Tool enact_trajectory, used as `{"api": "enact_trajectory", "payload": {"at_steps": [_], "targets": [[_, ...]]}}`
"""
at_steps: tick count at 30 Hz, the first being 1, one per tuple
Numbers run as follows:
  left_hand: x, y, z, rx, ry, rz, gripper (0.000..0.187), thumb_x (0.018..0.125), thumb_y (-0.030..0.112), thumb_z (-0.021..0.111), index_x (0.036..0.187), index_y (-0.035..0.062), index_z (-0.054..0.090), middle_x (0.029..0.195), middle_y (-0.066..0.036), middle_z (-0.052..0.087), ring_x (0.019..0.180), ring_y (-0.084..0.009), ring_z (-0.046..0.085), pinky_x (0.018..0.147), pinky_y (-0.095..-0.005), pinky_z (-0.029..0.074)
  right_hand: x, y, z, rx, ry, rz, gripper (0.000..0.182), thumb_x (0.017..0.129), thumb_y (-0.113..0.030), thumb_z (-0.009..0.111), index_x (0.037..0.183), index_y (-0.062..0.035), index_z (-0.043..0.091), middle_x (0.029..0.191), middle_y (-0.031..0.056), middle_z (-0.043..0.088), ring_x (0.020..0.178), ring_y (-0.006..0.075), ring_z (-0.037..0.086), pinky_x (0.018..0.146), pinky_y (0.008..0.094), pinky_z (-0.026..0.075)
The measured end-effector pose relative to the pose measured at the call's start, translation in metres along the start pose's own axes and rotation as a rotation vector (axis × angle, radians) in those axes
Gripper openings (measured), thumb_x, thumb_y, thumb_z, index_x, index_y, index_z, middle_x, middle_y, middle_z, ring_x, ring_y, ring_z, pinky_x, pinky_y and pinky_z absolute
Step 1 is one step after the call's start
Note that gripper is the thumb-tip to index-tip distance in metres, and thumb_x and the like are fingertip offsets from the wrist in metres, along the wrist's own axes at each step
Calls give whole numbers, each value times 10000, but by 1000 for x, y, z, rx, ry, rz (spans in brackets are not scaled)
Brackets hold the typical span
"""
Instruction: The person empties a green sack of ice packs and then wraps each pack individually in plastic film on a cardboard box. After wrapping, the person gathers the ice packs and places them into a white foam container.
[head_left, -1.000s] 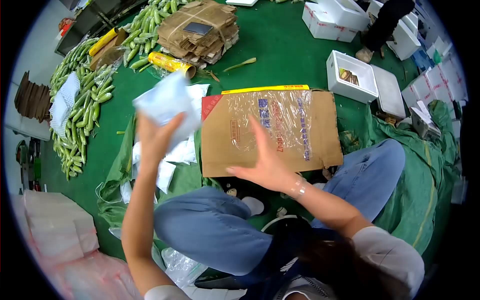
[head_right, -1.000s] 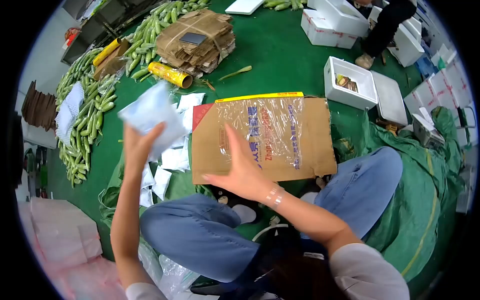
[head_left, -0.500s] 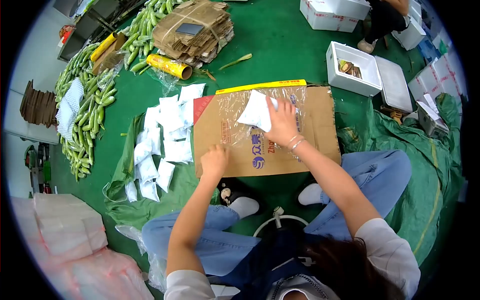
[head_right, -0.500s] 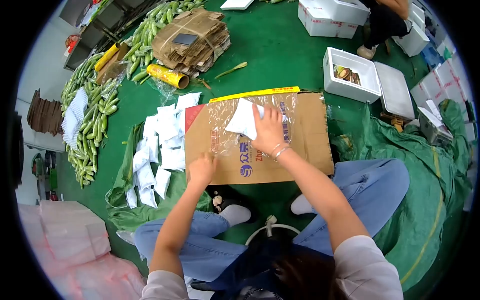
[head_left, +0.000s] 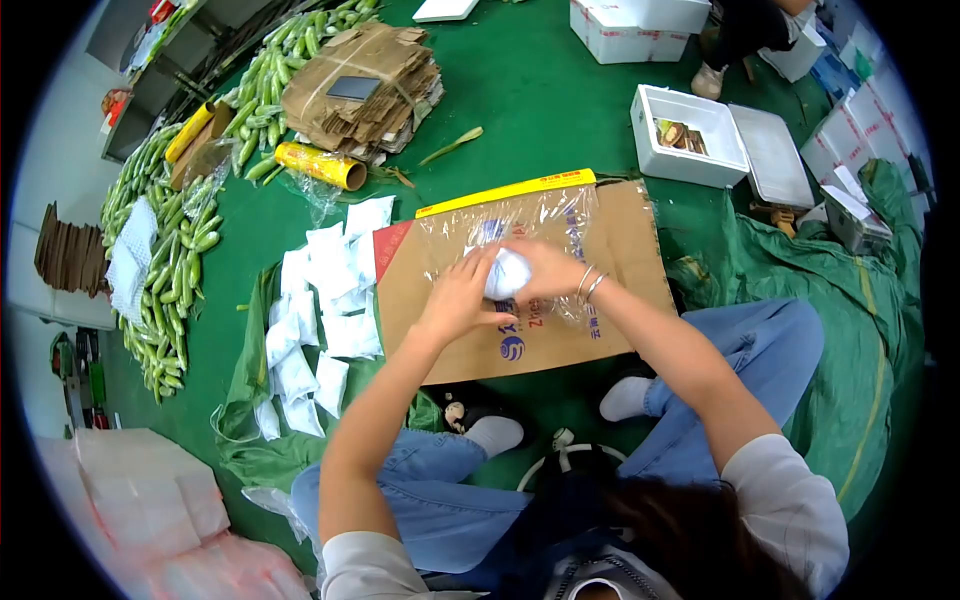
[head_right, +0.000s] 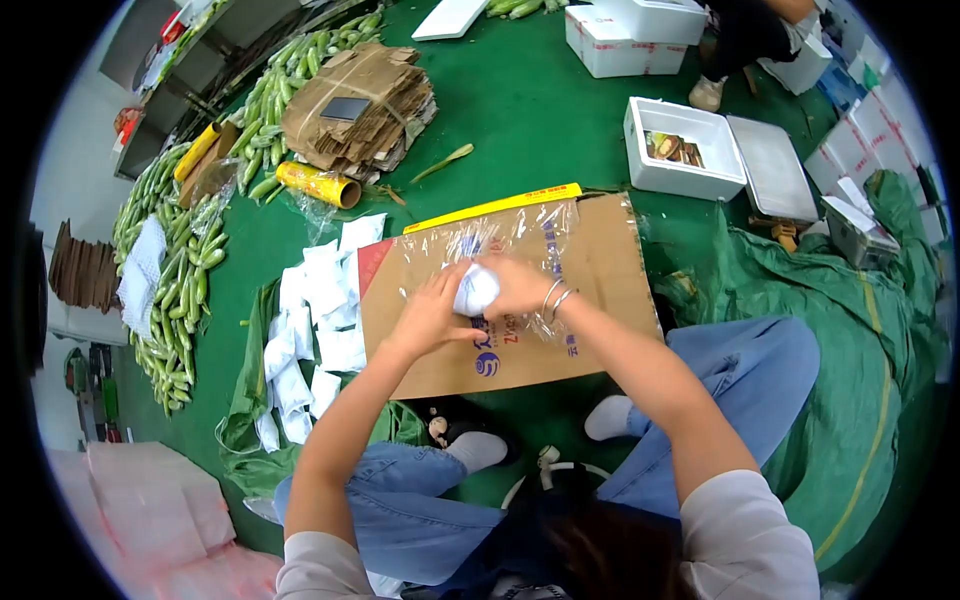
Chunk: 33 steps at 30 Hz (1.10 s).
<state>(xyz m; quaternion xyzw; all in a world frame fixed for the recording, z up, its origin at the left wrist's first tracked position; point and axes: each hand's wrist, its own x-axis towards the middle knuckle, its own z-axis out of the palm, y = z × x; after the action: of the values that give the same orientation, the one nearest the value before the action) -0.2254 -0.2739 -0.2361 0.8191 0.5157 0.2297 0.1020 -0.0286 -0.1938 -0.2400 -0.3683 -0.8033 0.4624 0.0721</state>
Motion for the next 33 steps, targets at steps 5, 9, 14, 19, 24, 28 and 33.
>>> {"api": "enact_trajectory", "payload": {"at_steps": [5,9,14,19,24,28,33], "targets": [[22,-20,-3,446,-229,174,860,681,190,745,1422,122,315,1138,-190,555,718,-283,665,582,-370,527,-38,4,44,403,701,121,789,559,-231,833,1235,9,506,1134,210,569,1070,323,565,936,373,459],[38,-17,-16,385,-377,244,857,701,240,749,1436,182,312,994,-177,591,681,-284,662,571,-367,521,-92,-2,85,-240,892,51,562,670,-181,765,1167,-29,551,1078,184,577,998,365,567,858,410,468],[42,-6,-29,369,-428,224,853,717,359,753,1433,199,317,888,-171,610,683,-306,656,577,-376,513,-133,51,63,-291,878,68,146,783,5,579,922,-22,542,859,174,551,796,395,553,679,450,457],[38,-6,-20,322,-393,211,873,693,498,738,1418,208,349,822,-181,617,641,-348,633,582,-423,502,-124,28,-23,-101,1170,92,41,860,-3,501,885,13,528,800,187,544,738,355,565,645,436,446],[38,-6,-18,298,-330,217,836,686,505,737,1378,179,400,723,-176,619,640,-358,630,588,-427,507,-107,20,6,-385,1032,-135,199,856,-76,565,1039,0,578,901,195,572,842,345,570,757,423,457],[40,2,-27,342,-382,151,831,696,477,744,1381,158,397,724,-180,632,667,-356,642,630,-427,527,-111,40,8,-211,748,-116,217,833,-121,623,1010,-3,665,871,192,630,813,322,616,745,391,492],[39,37,-32,244,-473,107,786,717,476,736,1345,113,433,736,-225,639,685,-383,640,628,-442,521,-104,-1,-58,201,872,76,125,758,-87,643,813,9,701,699,190,656,595,330,633,590,367,516]]}}
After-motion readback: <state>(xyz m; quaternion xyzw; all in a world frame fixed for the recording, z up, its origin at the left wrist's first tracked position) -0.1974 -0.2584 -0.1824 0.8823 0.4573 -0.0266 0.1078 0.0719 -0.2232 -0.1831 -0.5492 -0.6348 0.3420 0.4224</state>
